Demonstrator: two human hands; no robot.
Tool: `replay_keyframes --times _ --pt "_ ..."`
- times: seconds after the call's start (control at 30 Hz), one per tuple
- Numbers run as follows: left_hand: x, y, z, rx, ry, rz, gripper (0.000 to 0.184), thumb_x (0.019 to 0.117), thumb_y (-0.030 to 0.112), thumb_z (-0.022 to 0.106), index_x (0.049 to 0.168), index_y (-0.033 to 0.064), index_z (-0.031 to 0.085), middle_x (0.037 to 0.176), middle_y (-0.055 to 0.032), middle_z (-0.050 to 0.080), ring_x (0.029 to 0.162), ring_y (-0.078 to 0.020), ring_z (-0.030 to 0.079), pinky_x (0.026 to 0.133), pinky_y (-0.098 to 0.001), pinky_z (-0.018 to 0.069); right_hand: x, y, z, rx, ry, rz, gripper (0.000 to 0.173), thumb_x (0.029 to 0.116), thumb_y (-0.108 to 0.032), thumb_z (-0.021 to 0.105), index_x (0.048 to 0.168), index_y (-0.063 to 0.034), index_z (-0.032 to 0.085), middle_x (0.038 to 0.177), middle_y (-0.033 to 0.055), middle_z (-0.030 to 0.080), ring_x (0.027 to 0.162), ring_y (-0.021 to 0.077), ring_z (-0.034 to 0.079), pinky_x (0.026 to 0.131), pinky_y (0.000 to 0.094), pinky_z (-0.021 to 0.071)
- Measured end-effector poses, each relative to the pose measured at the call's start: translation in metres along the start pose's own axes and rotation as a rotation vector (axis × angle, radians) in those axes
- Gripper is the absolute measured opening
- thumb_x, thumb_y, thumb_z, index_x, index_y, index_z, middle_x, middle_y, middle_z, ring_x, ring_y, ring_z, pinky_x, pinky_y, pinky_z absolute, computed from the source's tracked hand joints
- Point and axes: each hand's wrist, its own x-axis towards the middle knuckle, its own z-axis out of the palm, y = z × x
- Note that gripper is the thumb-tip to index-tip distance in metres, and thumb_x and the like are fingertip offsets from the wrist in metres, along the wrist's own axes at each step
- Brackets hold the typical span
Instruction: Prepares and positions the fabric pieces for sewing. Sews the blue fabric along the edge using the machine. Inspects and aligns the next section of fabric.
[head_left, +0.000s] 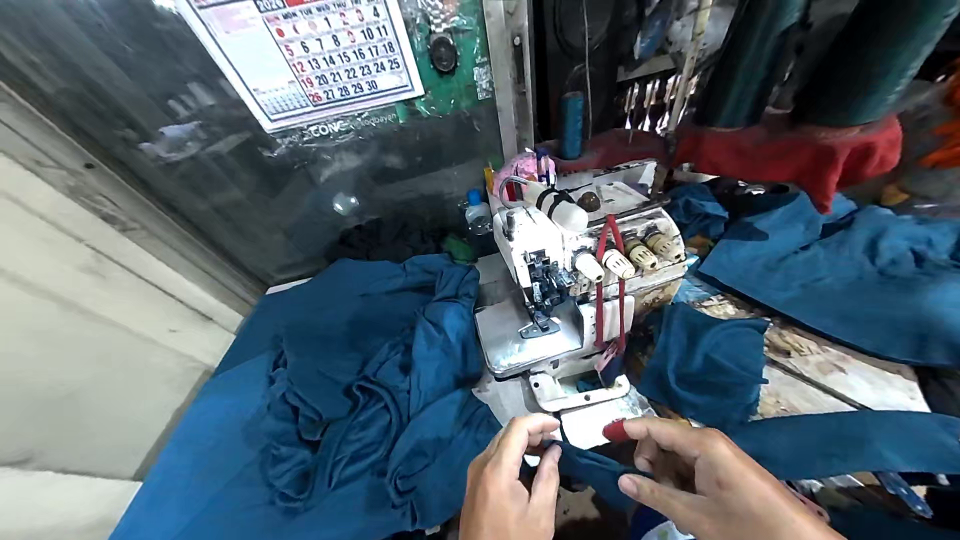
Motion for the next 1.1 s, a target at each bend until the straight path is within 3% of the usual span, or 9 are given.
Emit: replay_keyframes --times 0.1,0.17,0.3,0.43,0.6,0.7,0.8,0.97,1.1 --pt "0.004 0.003 0.007 0.028 0.029 0.019 0.023 0.0923 0.004 0.063 0.113 0.0088 0.071 0.105 0.0021 0.073 0.094 -0.0096 0.071 0.082 -0.0292 0.0635 0.0 0.0 0.001 -0.025 0.028 0.003 0.021 0.0924 -0.034 0.077 0.106 -0.0188 0.076 0.084 -0.0054 0.072 0.065 0.0067 0.065 0.058 0.0266 0.0573" --pt "0.003 0.0 0.015 0.002 0.058 0.003 0.019 0.0945 0.009 0.066 0.113 0.0078 0.071 0.105 0.001 0.073 0.092 -0.0102 0.071 0.081 -0.0293 0.0637 -0.002 0.002 0.004 -0.013 0.063 0.007 0.017 0.0928 -0.033 0.076 0.101 -0.0172 0.074 0.082 -0.0041 0.071 0.064 0.008 0.065 0.056 0.0274 0.0574" --pt "0.001 -0.009 0.019 -0.021 0.053 -0.05 0.019 0.0944 0.013 0.072 0.113 0.0086 0.071 0.102 0.002 0.074 0.089 -0.0103 0.073 0.079 -0.0289 0.0653 -0.008 0.007 0.007 0.074 0.095 0.009 0.016 0.0936 -0.026 0.076 0.103 -0.0149 0.071 0.093 -0.0007 0.072 0.065 0.0129 0.069 0.055 0.0321 0.0625" --pt "0.005 -0.002 0.015 0.035 -0.011 -0.022 0.019 0.0976 0.009 0.066 0.115 0.01 0.072 0.106 0.003 0.075 0.092 -0.0085 0.073 0.083 -0.027 0.0637 -0.01 0.006 0.007 0.15 0.102 0.013 0.024 0.0906 -0.021 0.079 0.111 -0.0144 0.067 0.093 -0.0004 0.073 0.063 0.0152 0.07 0.05 0.034 0.0626" --pt "0.008 0.004 0.02 0.073 -0.012 0.004 0.02 0.0975 0.008 0.065 0.117 0.0078 0.07 0.109 0.0015 0.074 0.097 -0.0097 0.073 0.086 -0.029 0.0644 -0.016 0.009 0.007 0.105 0.087 0.044 0.033 0.0917 -0.025 0.078 0.122 -0.0148 0.071 0.09 -0.0006 0.073 0.065 0.0127 0.069 0.055 0.0327 0.0621" --pt "0.008 0.002 0.021 0.222 -0.033 -0.047 0.019 0.0975 0.022 0.069 0.113 0.0134 0.074 0.103 0.006 0.073 0.092 -0.0036 0.071 0.083 -0.0237 0.0626 -0.021 0.018 0.006 0.085 0.088 0.043 0.022 0.0938 -0.027 0.075 0.111 -0.0141 0.075 0.091 -0.0016 0.075 0.069 0.0104 0.07 0.06 0.0312 0.063" --pt "0.008 0.002 0.019 0.308 -0.093 -0.08 0.019 0.0986 0.031 0.066 0.107 0.0185 0.077 0.098 0.0083 0.071 0.089 -0.0007 0.068 0.081 -0.0209 0.0598 -0.022 0.02 0.003 0.116 0.069 0.043 0.015 0.0961 -0.027 0.073 0.105 -0.0145 0.076 0.088 -0.0017 0.075 0.065 0.0117 0.071 0.058 0.0318 0.0642" --pt "0.015 0.003 0.011 -0.071 -0.157 -0.083 0.015 0.1 0.022 0.066 0.105 0.0097 0.072 0.102 -0.0002 0.071 0.095 -0.013 0.07 0.085 -0.0308 0.0619 -0.018 0.014 -0.002 0.21 0.046 0.059 0.011 0.0961 -0.018 0.073 0.106 -0.0139 0.073 0.092 -0.0001 0.075 0.066 0.0166 0.073 0.059 0.0354 0.0669" --pt "0.021 0.008 0.002 -0.249 -0.157 -0.11 0.009 0.0965 0.011 0.07 0.102 0.0038 0.072 0.093 -0.0056 0.074 0.086 -0.0181 0.072 0.079 -0.0335 0.0631 -0.016 0.004 0.001 0.264 0.079 0.039 0.02 0.0927 -0.009 0.075 0.112 -0.0118 0.071 0.099 0.002 0.075 0.07 0.0195 0.075 0.062 0.0381 0.068"
